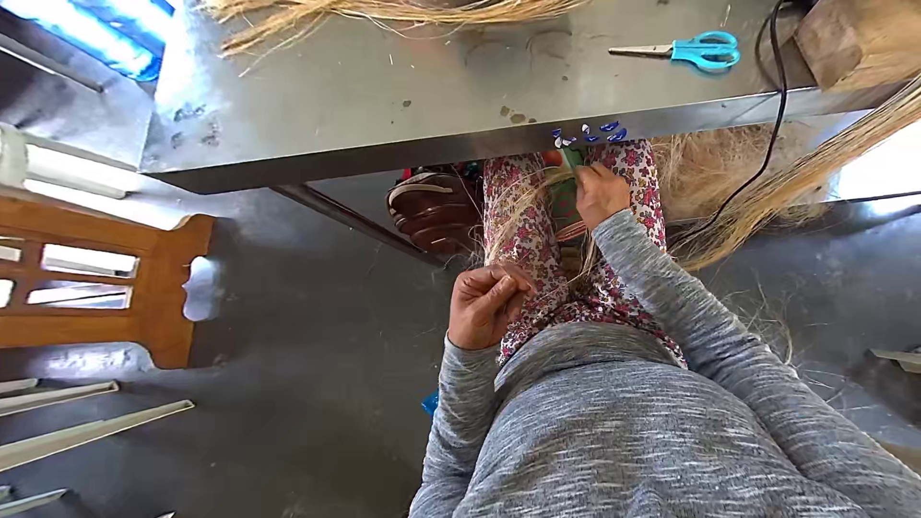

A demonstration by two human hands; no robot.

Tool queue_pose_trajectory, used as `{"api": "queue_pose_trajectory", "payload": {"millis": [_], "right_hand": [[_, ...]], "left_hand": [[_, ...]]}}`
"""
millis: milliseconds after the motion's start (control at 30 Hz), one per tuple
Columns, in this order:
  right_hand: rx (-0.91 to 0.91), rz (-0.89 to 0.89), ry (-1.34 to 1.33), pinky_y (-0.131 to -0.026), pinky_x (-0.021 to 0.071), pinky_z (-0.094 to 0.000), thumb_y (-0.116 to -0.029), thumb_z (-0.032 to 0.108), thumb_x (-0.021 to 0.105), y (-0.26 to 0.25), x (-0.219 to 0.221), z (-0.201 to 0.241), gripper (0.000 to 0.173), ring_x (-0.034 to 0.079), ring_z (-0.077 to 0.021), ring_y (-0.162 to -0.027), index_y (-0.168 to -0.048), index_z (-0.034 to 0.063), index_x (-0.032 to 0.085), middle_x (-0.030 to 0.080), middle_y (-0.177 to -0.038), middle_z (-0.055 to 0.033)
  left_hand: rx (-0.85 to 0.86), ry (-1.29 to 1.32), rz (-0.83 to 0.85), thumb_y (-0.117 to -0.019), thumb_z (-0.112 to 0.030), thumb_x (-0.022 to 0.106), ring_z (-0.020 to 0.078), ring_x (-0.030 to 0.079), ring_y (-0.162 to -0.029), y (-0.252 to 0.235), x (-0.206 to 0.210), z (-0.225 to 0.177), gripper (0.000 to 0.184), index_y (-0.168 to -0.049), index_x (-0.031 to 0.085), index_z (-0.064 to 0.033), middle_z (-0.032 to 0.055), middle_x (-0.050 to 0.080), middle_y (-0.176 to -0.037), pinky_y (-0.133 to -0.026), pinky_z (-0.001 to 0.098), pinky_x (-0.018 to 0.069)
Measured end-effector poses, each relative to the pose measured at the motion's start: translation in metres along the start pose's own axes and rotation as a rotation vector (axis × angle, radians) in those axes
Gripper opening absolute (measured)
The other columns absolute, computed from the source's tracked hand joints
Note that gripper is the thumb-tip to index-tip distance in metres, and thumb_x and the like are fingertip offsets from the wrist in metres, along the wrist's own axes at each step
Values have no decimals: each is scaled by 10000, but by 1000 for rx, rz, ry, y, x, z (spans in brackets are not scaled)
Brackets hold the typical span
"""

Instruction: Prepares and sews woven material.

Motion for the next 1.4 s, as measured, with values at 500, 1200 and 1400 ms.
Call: {"api": "queue_pose_trajectory", "payload": {"millis": [500,1200,1400], "right_hand": [[21,507,400,-1076,376,-670,-1049,4,421,-53,7,-4,329,520,-517,-1319,-1291,-119,607,581,-1353,-351],[-3,222,166,-1178,266,-675,-991,166,592,10,-24,-30,532,236,-535,-1507,-1516,127,516,270,-1621,-332],[32,116,-187,-1116,463,-537,-998,142,622,69,-106,-19,257,649,-405,-1217,-1147,-28,744,724,-1181,-233]], "left_hand": [[29,105,621,-994,-172,647,55,683,-738,64,31,-137,171,-866,729,-95,-43,720,-805,-688,206,546],[139,-83,269,-1033,-266,612,28,718,-822,50,27,-104,198,-986,767,-152,-60,763,-897,-746,186,585],[-26,-208,175,-1017,-271,620,1,689,-780,15,50,-26,226,-914,790,-164,-56,768,-901,-711,201,572]]}}
Point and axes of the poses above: each hand's wrist, its own y-axis away from the middle knuckle, its own x-axis out of the palm, z = x × y, the point moved 5 cm from there along -y, towards the middle knuckle
